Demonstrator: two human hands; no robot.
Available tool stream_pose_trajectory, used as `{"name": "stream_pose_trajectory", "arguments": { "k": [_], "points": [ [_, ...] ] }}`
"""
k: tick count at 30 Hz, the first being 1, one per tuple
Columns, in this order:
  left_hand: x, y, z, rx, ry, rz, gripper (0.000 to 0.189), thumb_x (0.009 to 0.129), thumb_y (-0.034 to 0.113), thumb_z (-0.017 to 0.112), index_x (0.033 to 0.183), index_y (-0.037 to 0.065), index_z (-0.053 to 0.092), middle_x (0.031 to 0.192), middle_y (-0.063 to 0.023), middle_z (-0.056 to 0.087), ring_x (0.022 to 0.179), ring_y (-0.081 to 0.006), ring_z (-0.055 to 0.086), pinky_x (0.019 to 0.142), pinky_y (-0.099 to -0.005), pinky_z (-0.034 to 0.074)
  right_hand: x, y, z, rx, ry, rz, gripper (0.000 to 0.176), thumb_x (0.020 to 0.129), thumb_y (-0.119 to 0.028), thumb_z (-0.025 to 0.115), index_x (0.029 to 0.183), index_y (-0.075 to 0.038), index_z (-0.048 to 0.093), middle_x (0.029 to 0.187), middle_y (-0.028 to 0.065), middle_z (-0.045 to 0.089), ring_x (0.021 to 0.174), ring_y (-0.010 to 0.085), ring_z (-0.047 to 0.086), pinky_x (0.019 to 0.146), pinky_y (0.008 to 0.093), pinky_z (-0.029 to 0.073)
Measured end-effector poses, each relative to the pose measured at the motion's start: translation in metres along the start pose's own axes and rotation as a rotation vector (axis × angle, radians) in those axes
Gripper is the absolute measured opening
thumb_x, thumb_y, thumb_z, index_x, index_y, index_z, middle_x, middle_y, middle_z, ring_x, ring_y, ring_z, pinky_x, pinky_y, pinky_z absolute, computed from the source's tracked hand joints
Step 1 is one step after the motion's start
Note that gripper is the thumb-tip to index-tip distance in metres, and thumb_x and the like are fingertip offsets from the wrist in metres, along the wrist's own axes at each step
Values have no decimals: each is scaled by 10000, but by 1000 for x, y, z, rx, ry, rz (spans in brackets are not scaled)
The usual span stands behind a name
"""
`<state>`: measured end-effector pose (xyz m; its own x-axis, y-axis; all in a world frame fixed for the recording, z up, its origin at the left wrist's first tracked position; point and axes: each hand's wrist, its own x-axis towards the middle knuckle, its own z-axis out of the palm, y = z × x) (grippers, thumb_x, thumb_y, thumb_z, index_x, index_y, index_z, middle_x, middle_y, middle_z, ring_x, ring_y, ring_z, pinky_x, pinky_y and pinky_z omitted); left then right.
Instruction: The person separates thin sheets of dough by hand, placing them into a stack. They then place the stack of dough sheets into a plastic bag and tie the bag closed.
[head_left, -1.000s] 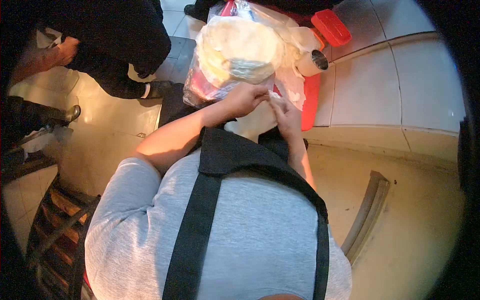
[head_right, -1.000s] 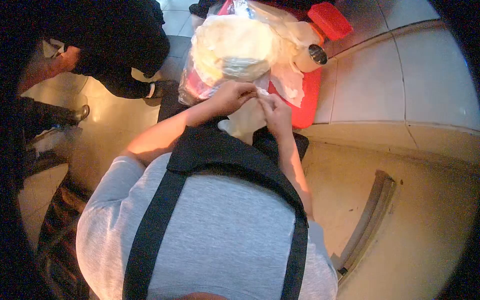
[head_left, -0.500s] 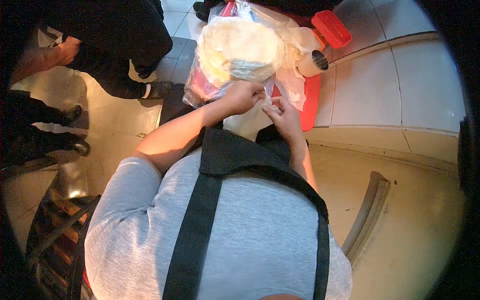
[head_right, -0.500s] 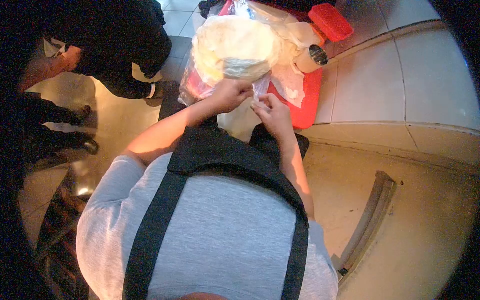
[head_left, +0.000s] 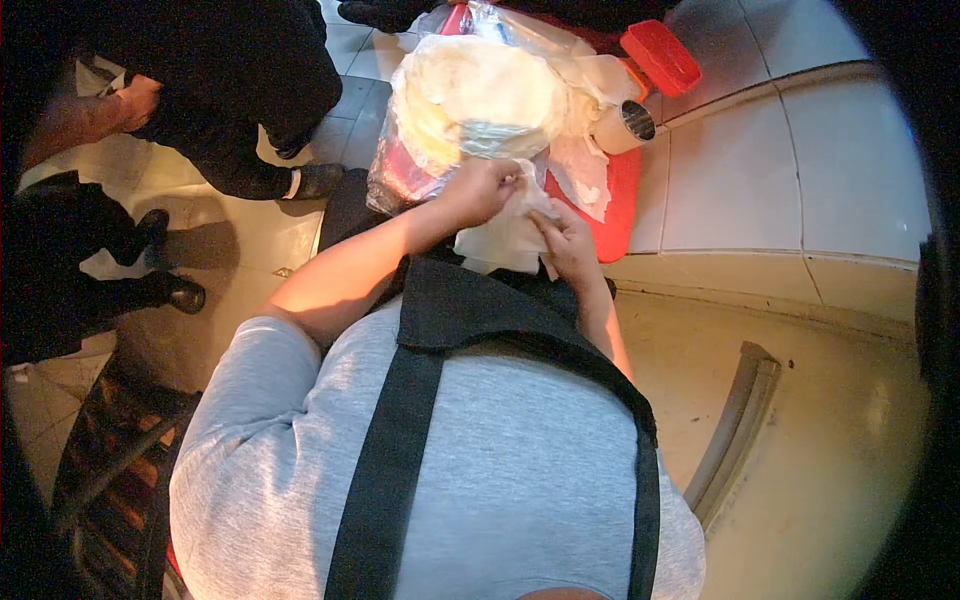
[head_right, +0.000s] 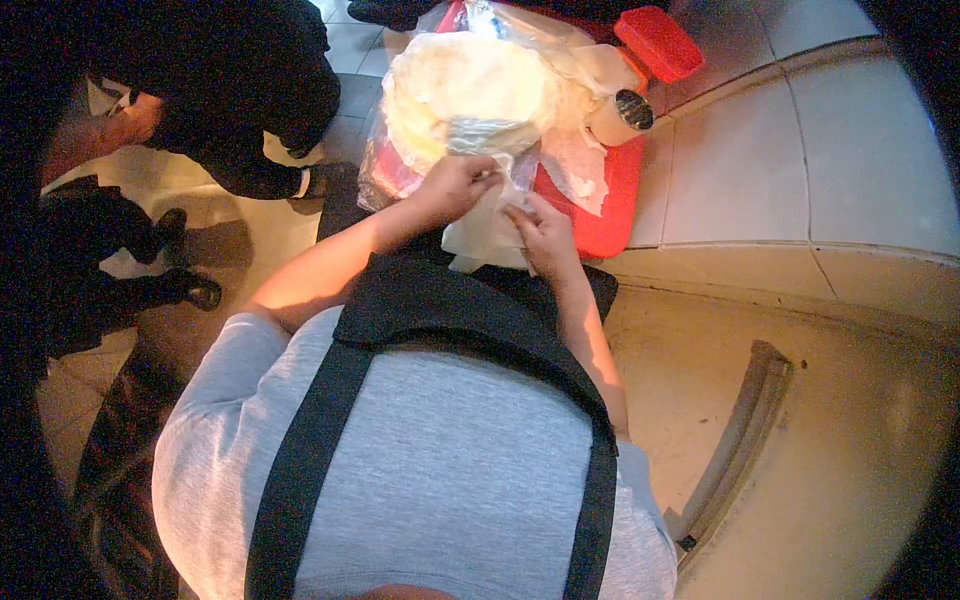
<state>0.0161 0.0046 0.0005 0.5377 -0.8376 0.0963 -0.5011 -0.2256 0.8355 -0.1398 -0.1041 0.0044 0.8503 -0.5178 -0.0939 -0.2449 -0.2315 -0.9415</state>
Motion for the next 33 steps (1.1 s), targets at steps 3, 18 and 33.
{"name": "stream_pose_trajectory", "arguments": {
  "k": [3, 18, 33],
  "points": [
    [3, -14, -13, 0, 41, 9, 193, 818, 217, 583, 922, 63, 637, 819, -172, 637, 757, -317, 626, 673, -381, 487, 0, 0, -25, 22, 38, 53, 126, 859, -132, 568, 906, -20, 601, 733, -14, 575, 678, 60, 486, 595, 218, 403],
    [-8, -54, -40, -2, 85, -98, 171, 801, 208, 600, 864, 51, 623, 794, -177, 627, 761, -314, 621, 651, -374, 471, -9, 25, -59, -64, 178, 111, 111, 854, -121, 564, 926, -54, 614, 781, -22, 592, 728, 70, 508, 657, 224, 414],
    [-23, -79, -92, 26, 170, -235, 222, 787, 210, 602, 933, 49, 647, 839, -173, 643, 804, -302, 635, 711, -350, 483, -9, 46, -89, 48, 230, 142, 123, 873, -145, 540, 892, -44, 608, 802, -4, 600, 740, 78, 524, 682, 229, 424]
  ]
}}
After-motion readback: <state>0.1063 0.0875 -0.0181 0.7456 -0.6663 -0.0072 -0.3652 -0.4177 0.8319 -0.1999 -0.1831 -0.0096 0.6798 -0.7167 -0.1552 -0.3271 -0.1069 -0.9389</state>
